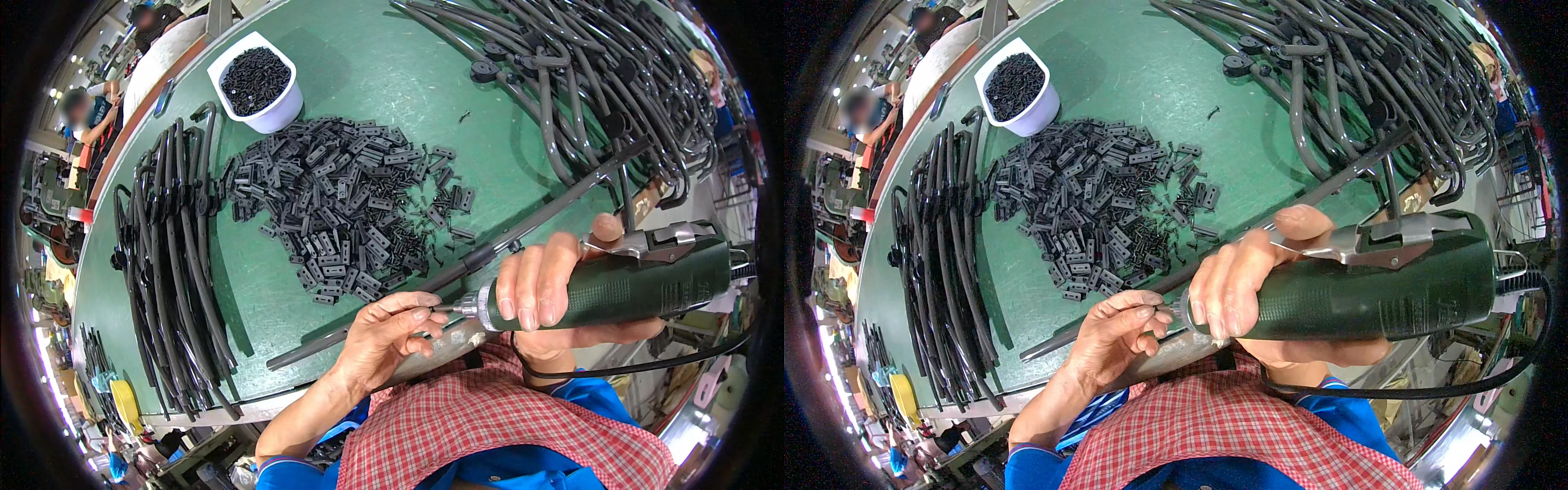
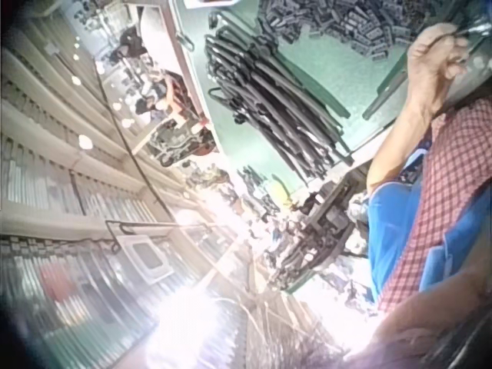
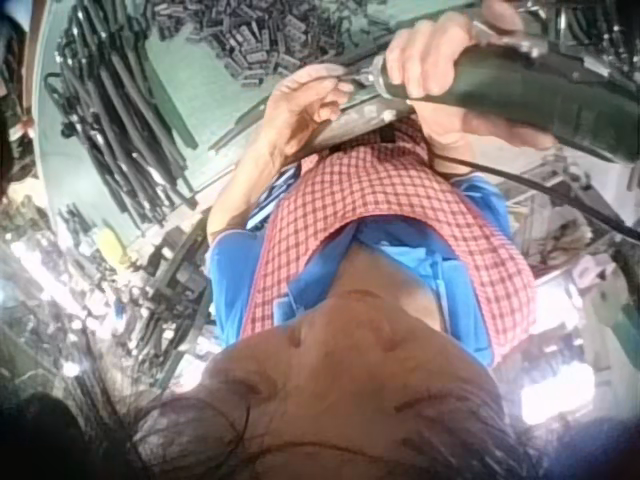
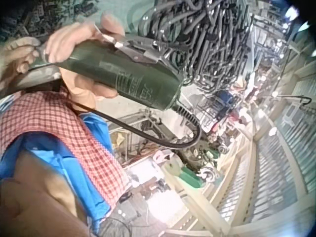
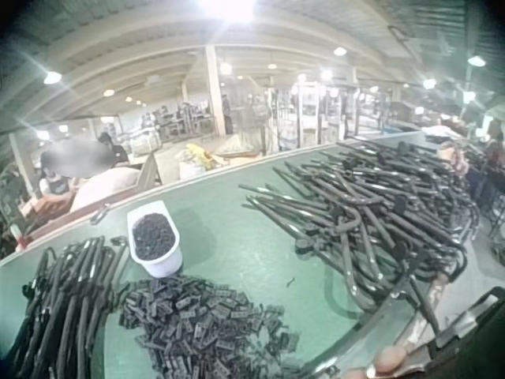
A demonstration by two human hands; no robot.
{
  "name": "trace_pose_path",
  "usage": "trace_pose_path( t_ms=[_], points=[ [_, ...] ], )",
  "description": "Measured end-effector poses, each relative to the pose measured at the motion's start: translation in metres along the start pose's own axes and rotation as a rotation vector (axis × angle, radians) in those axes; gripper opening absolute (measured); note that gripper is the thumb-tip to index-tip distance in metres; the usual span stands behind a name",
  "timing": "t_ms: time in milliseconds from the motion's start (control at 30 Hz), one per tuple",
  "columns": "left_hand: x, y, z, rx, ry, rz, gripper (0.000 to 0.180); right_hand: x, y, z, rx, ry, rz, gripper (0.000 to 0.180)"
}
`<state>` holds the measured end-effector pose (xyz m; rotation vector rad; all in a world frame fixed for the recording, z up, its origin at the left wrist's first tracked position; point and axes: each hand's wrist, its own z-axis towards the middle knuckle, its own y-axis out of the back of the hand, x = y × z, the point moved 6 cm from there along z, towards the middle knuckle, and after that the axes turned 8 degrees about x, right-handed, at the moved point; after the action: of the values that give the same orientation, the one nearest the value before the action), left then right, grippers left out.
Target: The person repeatedly picks small black plastic clips from a pile on a green workbench and uses a green handheld power tool to attach them to curved metal wiper blade frames. The person handles the frames and clips one at a time, placing completed units aside on the bench.
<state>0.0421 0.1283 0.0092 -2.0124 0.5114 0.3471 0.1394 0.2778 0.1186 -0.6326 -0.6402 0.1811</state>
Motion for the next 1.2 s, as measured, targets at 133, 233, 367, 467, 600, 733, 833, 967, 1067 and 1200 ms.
trace_pose_path(
  t_ms=[133, 233, 367, 467, 600, 733, 833, 967, 1067, 1200],
  points=[
    [-0.003, -0.004, 0.0, 0.0, 0.001, 0.05, 0.018, 0.007, 0.0, -0.002, 0.028, -0.014, 0.001, 0.082],
    [-0.001, -0.008, 0.0, 0.059, 0.002, 0.047, 0.021, 0.01, 0.005, -0.003, -0.009, 0.03, 0.137, 0.076],
    [0.004, -0.026, -0.012, 0.101, 0.062, -0.111, 0.03, -0.001, 0.02, -0.003, -0.166, 0.116, 0.339, 0.071],
    [-0.039, -0.01, -0.041, -0.049, -0.356, 0.779, 0.044, -0.005, 0.039, -0.012, -0.243, 0.07, 0.412, 0.065],
    [-0.085, 0.019, -0.091, -0.415, -0.576, 2.139, 0.047, -0.019, 0.055, -0.033, -0.419, -0.011, 0.335, 0.065],
    [-0.056, 0.071, -0.09, -0.293, -0.523, 1.915, 0.029, -0.051, 0.052, -0.055, -0.58, -0.155, 0.378, 0.067],
    [-0.048, 0.087, -0.089, -0.379, -0.637, 1.836, 0.027, -0.066, 0.044, -0.064, -0.651, -0.247, 0.322, 0.07],
    [-0.043, 0.08, -0.089, -0.389, -0.659, 1.828, 0.028, -0.078, 0.043, -0.082, -0.673, -0.324, 0.252, 0.079],
    [-0.045, 0.083, -0.088, -0.365, -0.665, 1.79, 0.028, -0.077, 0.041, -0.08, -0.706, -0.33, 0.181, 0.083],
    [-0.049, 0.083, -0.091, -0.346, -0.606, 1.759, 0.028, -0.078, 0.046, -0.08, -0.787, -0.35, 0.185, 0.085]
  ],
)
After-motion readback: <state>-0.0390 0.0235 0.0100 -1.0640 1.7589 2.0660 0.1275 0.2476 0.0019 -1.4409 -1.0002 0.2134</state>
